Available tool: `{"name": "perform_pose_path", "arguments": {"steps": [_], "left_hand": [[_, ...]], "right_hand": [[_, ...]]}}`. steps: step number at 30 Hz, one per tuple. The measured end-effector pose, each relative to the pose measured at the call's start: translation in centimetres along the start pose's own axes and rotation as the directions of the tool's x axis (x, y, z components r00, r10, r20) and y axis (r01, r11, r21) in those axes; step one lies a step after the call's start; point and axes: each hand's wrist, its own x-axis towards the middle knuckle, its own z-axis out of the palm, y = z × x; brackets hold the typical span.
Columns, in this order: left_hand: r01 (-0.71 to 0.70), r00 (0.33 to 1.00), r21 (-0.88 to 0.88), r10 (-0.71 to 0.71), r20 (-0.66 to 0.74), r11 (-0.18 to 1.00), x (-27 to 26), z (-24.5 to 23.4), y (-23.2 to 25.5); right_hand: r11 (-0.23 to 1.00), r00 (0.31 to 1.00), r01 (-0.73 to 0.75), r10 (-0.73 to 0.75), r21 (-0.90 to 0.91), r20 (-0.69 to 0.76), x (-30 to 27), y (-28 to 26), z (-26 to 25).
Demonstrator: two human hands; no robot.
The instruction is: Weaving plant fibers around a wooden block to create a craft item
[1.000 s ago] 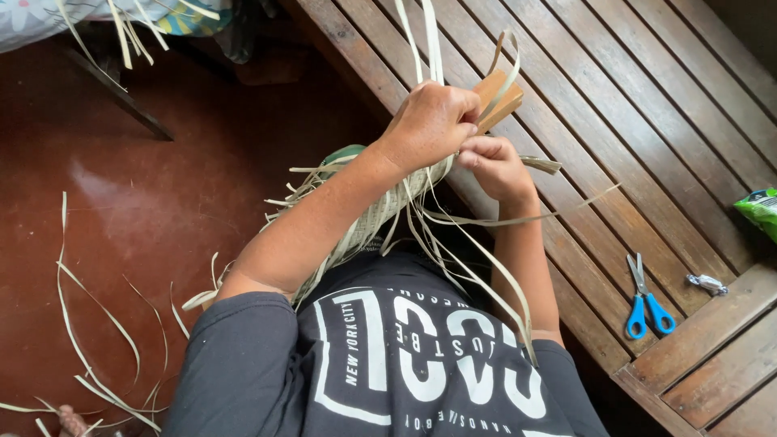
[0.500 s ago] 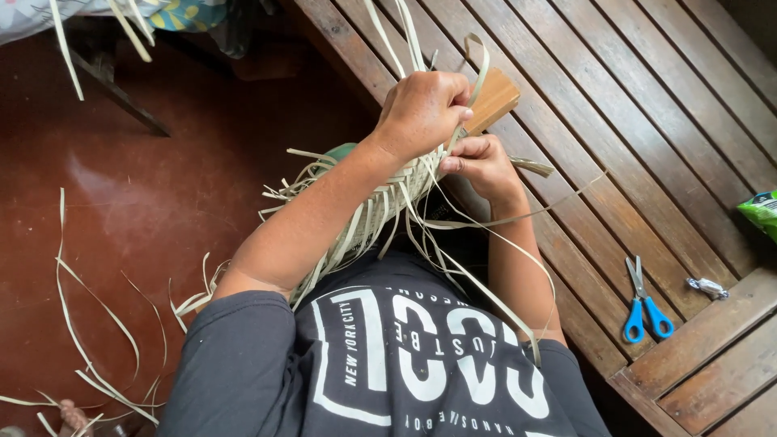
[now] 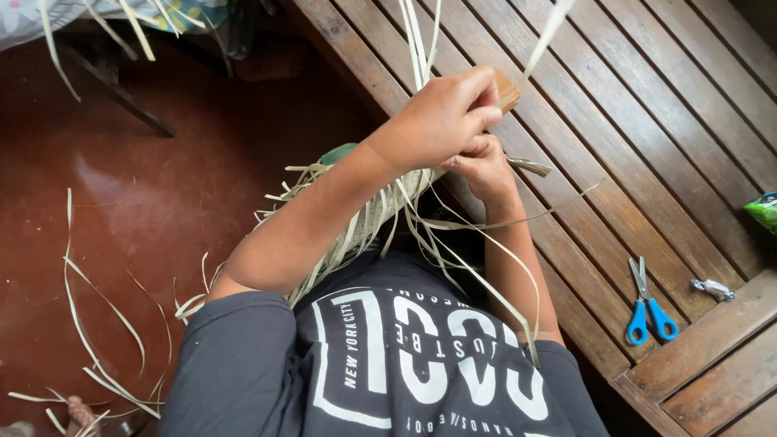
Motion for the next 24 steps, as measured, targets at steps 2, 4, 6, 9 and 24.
{"name": "perform_pose_path", "arguments": {"steps": [2, 4, 6, 9, 24], "left_hand": [[0.047, 0.996, 0.238, -0.063, 0.058, 0.97, -0.5, -0.3, -0.3], [0.076, 0.986, 0.463, -0.137, 0.099, 0.883, -0.3, 0.3, -2.5], [-0.068, 0.99, 0.622, -0.026, 0.14, 0.78, 0.5, 1.7, -6.6], [-0.089, 0.992, 0.652, 0.007, 0.127, 0.753, 1.1, 2.5, -7.5], [-0.034, 0.969, 0.795, -0.176, 0.175, 0.606, 0.0, 0.6, -2.9]], "right_hand": [[0.997, 1.0, 0.014, -0.014, 0.073, 0.001, 0.0, 0.3, 0.2], [0.989, 1.0, 0.026, -0.027, 0.145, 0.002, 0.0, 1.5, 0.1], [0.995, 0.988, -0.058, 0.069, 0.087, -0.14, 0.1, 3.6, -0.4], [0.99, 0.978, -0.082, 0.103, 0.117, -0.183, 0.0, 4.1, -0.4], [0.982, 0.986, -0.119, 0.135, 0.145, -0.1, -0.5, 1.2, -0.5]]}}
